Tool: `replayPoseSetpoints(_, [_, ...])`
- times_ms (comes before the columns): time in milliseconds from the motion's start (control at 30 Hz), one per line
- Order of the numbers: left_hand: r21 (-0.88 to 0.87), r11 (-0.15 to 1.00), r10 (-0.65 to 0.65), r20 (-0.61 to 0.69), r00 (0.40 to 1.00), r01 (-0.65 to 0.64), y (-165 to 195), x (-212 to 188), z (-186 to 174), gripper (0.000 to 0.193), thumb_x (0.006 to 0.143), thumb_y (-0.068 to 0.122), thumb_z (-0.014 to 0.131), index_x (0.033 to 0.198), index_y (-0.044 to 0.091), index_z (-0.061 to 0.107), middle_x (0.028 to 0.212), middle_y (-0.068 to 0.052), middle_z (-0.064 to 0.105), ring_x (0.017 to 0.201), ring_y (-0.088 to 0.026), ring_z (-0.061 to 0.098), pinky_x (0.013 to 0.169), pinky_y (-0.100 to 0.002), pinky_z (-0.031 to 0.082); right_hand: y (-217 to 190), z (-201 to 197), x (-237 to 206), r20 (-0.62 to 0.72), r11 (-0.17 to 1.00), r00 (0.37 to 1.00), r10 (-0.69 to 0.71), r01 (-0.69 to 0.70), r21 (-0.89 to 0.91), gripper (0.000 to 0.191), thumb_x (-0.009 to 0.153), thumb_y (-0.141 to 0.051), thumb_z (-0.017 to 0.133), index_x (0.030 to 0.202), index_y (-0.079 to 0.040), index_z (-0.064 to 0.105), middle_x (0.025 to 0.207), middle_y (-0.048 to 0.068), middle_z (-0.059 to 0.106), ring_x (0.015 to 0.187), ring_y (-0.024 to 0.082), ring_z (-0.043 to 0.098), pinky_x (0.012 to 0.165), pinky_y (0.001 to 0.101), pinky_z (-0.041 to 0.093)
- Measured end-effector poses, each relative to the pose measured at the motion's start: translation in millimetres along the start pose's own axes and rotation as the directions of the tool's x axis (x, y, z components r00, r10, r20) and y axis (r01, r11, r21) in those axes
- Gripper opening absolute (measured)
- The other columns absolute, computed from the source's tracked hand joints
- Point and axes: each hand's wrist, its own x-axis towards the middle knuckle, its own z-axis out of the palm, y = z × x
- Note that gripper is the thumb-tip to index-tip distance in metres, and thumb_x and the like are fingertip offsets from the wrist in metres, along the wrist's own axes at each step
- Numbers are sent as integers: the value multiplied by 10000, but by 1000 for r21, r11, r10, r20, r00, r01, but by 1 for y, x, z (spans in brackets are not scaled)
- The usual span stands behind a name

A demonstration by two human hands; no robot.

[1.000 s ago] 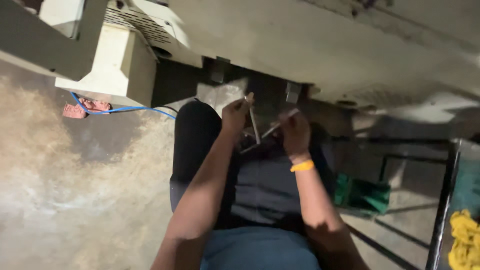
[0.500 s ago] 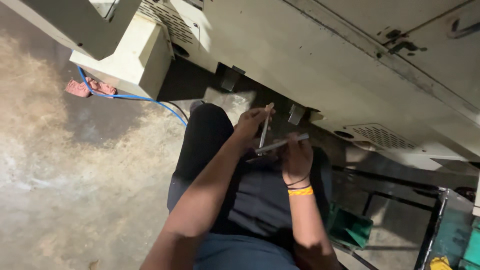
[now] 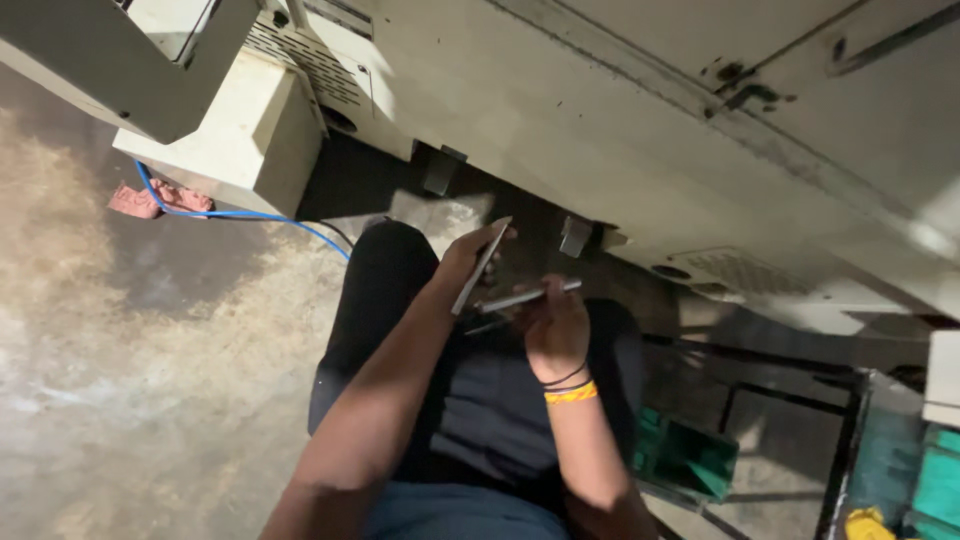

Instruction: The person sits on the floor and uses a small tool to polish or clean a metal part. They then open a machine door, place the part inside, and retrieve another part to continue polishing.

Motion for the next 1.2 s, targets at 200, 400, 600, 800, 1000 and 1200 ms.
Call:
replayPoseSetpoints(200, [77, 993, 84, 44, 995, -87, 6, 5, 5, 390, 949, 378, 582, 1258, 173, 703, 896, 58, 717, 576, -86, 516, 501, -274, 457, 16, -10, 13, -30, 940, 987, -155, 138, -312, 116, 1096, -189, 590, 1060, -86, 631, 886, 71, 698, 716, 156, 631, 605, 272, 501])
replayPoseSetpoints(400, [40, 999, 2, -17, 1000, -1, -5, 8, -2, 392, 1000, 400, 621, 1134, 50, 737, 691, 13, 515, 513, -102, 460, 449, -275, 390, 15, -15, 10, 28, 983, 993, -115, 118, -142, 89, 1073, -137, 576, 1102, -65, 618, 995, 105, 711, 840, 209, 711, 715, 346, 585])
replayPoseSetpoints(600, [266, 959, 99, 20, 995, -101, -6, 3, 9, 367, 976, 408, 577, 1186, 162, 751, 713, 38, 570, 555, -58, 512, 507, -223, 420, -6, 14, -6, 52, 947, 979, -198, 205, -245, 106, 1030, -127, 579, 1113, -64, 597, 1057, 163, 739, 895, 273, 740, 795, 419, 617])
replayPoseSetpoints(800, [-74, 995, -55, 85, 995, 61, -7, -7, 14, 352, 969, 419, 622, 1089, 108, 731, 657, 48, 520, 491, -75, 440, 426, -242, 337, -32, 29, -28, 447, 301, 632, -633, 732, -611, 101, 1014, -26, 635, 1114, -28, 646, 1207, 171, 723, 1126, 289, 705, 1008, 381, 549])
replayPoseSetpoints(1000, [-27, 999, -13, 252, 968, 21, -3, -7, 17, 332, 956, 340, 632, 1155, 82, 697, 706, 32, 559, 568, -77, 492, 490, -233, 393, -42, 55, -35, 592, 39, 518, -617, 772, -635, 137, 965, -2, 661, 1098, -33, 670, 1190, 162, 735, 1139, 314, 729, 1026, 392, 566])
replayPoseSetpoints(1200, [-80, 995, -42, 158, 986, 55, -1, -5, 11, 391, 950, 338, 623, 1189, 33, 677, 830, -18, 632, 685, -110, 615, 635, -268, 543, -31, 63, -43, 656, 10, 486, -578, 808, -590, 193, 926, 49, 662, 1099, -35, 667, 1187, 159, 730, 1141, 320, 722, 1036, 404, 563])
